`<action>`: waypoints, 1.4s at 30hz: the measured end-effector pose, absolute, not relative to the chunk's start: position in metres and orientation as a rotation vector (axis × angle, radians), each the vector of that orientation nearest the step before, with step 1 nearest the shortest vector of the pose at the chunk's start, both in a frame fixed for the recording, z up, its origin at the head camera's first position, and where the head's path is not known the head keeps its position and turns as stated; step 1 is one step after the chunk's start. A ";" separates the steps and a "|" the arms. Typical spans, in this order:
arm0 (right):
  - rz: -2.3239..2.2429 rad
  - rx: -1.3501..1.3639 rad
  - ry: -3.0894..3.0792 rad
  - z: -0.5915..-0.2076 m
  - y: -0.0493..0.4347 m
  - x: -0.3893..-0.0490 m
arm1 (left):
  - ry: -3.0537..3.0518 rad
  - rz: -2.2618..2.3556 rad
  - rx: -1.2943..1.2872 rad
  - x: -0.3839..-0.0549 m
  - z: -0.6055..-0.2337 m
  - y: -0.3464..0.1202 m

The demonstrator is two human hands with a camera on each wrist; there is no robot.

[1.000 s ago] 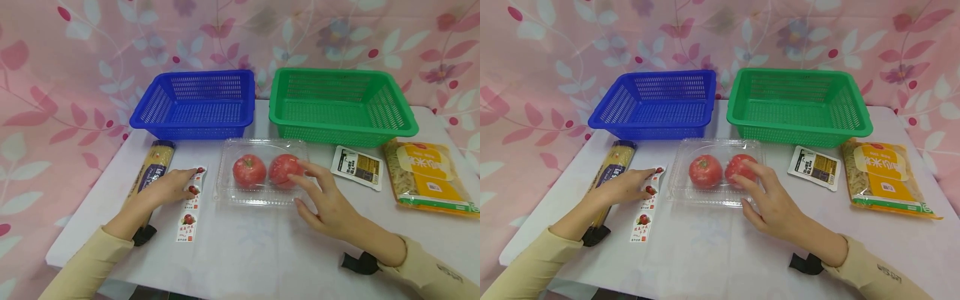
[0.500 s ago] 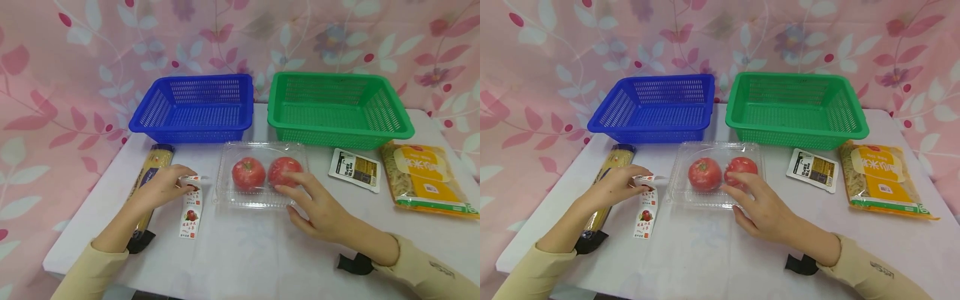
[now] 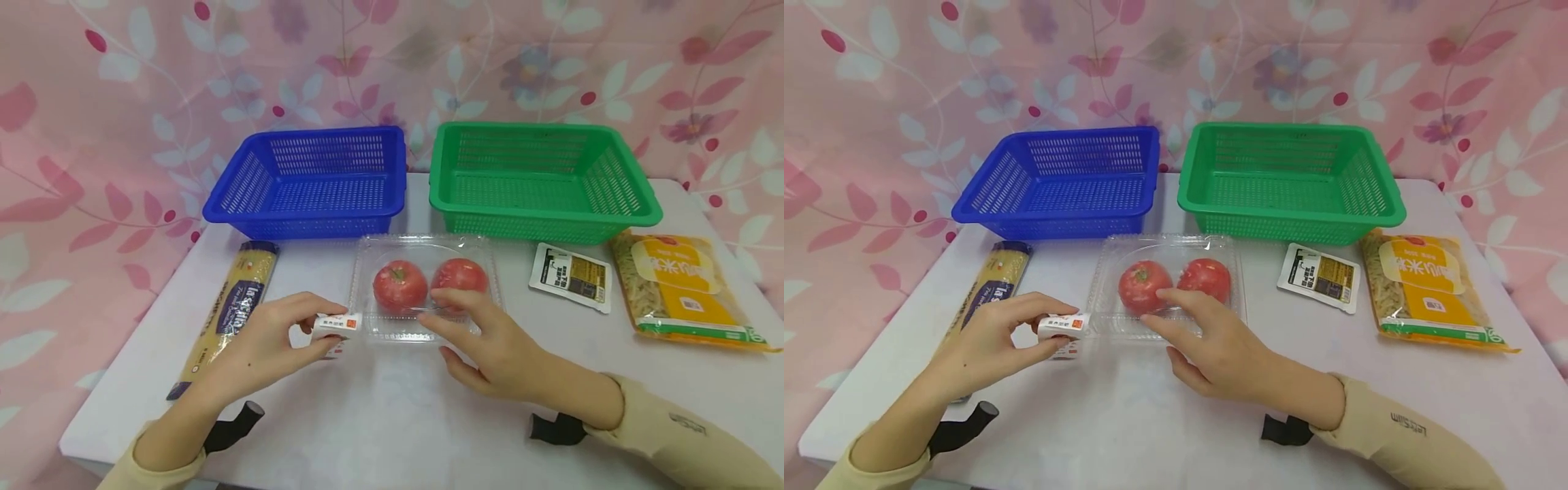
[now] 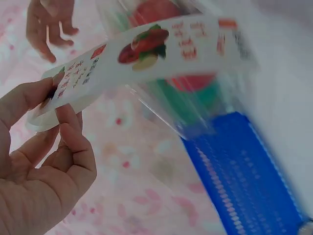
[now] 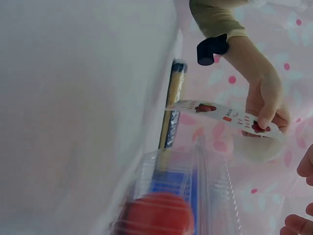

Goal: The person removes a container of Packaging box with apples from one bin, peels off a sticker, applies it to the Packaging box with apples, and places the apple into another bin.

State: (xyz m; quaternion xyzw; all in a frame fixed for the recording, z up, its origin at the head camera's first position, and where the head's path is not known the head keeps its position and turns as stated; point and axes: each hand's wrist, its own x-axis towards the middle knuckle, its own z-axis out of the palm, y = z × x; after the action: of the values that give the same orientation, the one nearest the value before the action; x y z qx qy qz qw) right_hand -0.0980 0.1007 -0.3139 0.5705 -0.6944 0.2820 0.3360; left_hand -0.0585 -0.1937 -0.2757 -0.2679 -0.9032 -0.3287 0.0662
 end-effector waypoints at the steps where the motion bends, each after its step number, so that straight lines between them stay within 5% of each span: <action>1: 0.729 1.496 -1.794 -0.312 0.099 -0.097 | -2.714 -1.009 -0.844 -0.056 -0.274 -0.190; 20: 0.617 1.589 -1.425 -0.283 0.087 -0.058 | -2.556 -0.974 -1.563 -0.034 -0.268 -0.123; 42: 0.606 1.453 -1.434 -0.284 0.097 -0.066 | -2.621 -1.061 -1.478 -0.045 -0.262 -0.119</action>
State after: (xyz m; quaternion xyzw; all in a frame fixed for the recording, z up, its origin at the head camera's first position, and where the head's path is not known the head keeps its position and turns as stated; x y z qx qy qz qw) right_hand -0.0663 0.0966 -0.2840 0.5970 -0.5888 0.2487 0.4848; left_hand -0.0452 -0.1187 -0.2618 -0.4632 -0.8212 -0.3325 -0.0247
